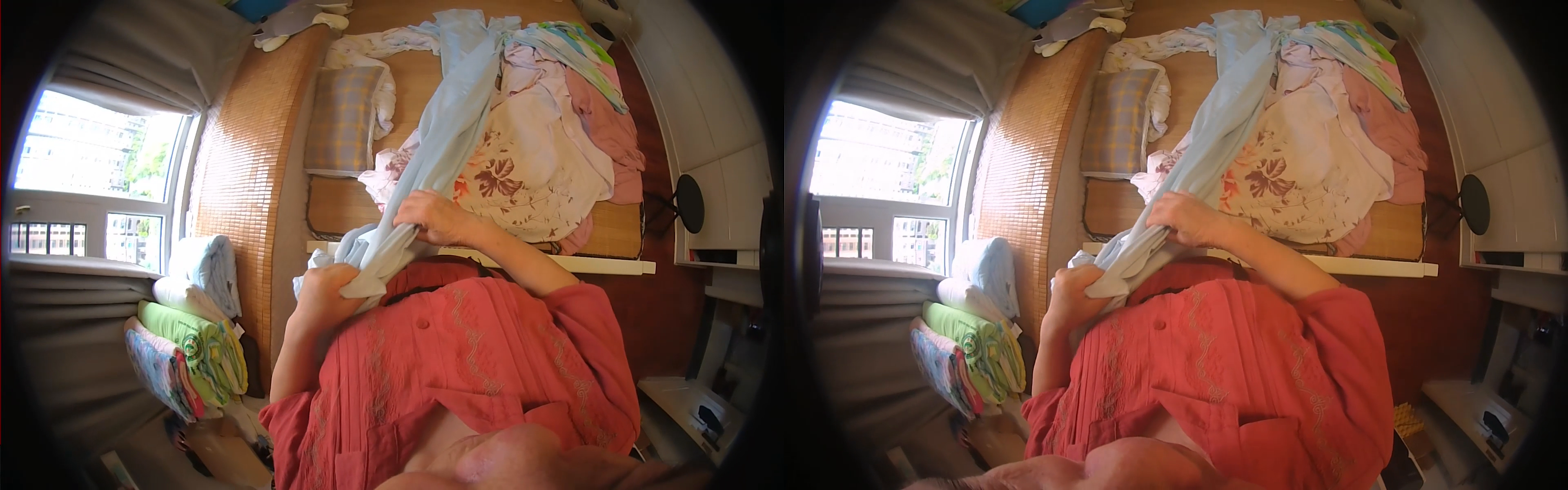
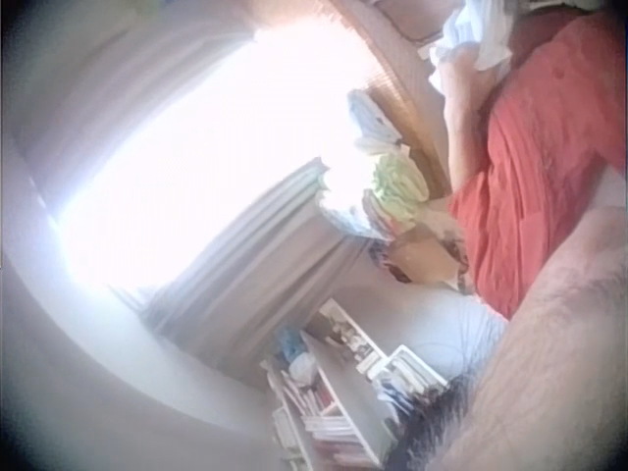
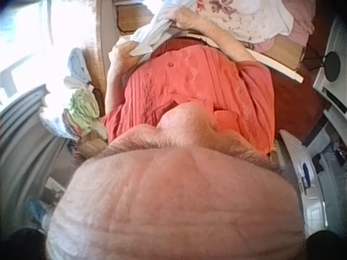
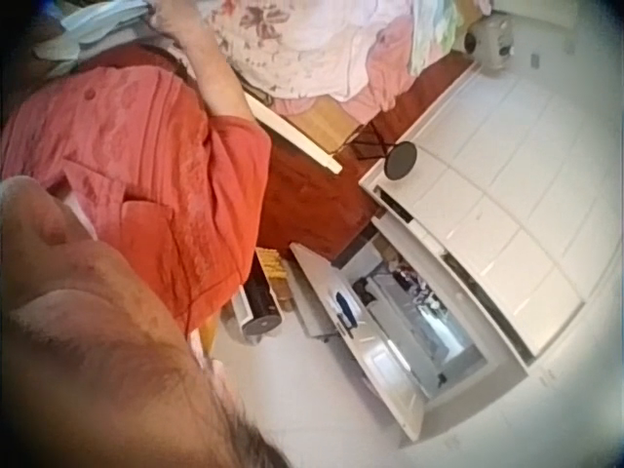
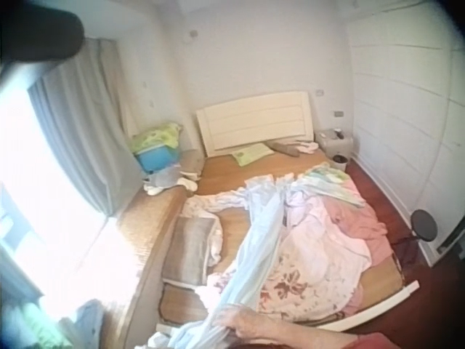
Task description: The person folds a blue shirt and a floral-patterned cloth on a bed, handling them one at a time.
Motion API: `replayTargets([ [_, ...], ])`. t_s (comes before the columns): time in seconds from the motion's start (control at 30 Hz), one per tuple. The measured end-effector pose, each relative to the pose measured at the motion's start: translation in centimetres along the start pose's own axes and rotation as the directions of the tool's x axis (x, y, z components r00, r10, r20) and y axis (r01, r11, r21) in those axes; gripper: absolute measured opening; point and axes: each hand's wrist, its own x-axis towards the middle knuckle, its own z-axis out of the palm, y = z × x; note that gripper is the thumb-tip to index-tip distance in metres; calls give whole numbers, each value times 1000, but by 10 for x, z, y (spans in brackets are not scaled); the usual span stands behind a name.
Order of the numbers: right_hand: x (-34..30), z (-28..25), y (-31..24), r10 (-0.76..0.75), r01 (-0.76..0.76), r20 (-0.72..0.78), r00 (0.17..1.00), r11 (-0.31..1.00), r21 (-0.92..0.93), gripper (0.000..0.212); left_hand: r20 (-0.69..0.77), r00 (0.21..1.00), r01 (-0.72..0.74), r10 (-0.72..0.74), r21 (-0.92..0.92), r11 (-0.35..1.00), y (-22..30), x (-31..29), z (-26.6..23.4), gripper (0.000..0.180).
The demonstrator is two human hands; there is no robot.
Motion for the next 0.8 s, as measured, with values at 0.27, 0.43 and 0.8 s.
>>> replayTargets([
  [0.27, 14, 21, 108, 152, -178, -101, 983, 914, -365, 27, 13, 1000, -19, 17, 164, 986, 38, -35, -57, 41],
  [0.43, -15, 27, 170, 321, -335, -106, 941, 845, -416, 21, -23, 1000, 5, -2, 138, 990, 49, -64, -83, 30],
  [0.8, 17, -199, 141, -4, -300, -914, 406, 944, -137, 17, -195, 957, 259, -215, 239, 936, 7, -38, -75, 34],
])
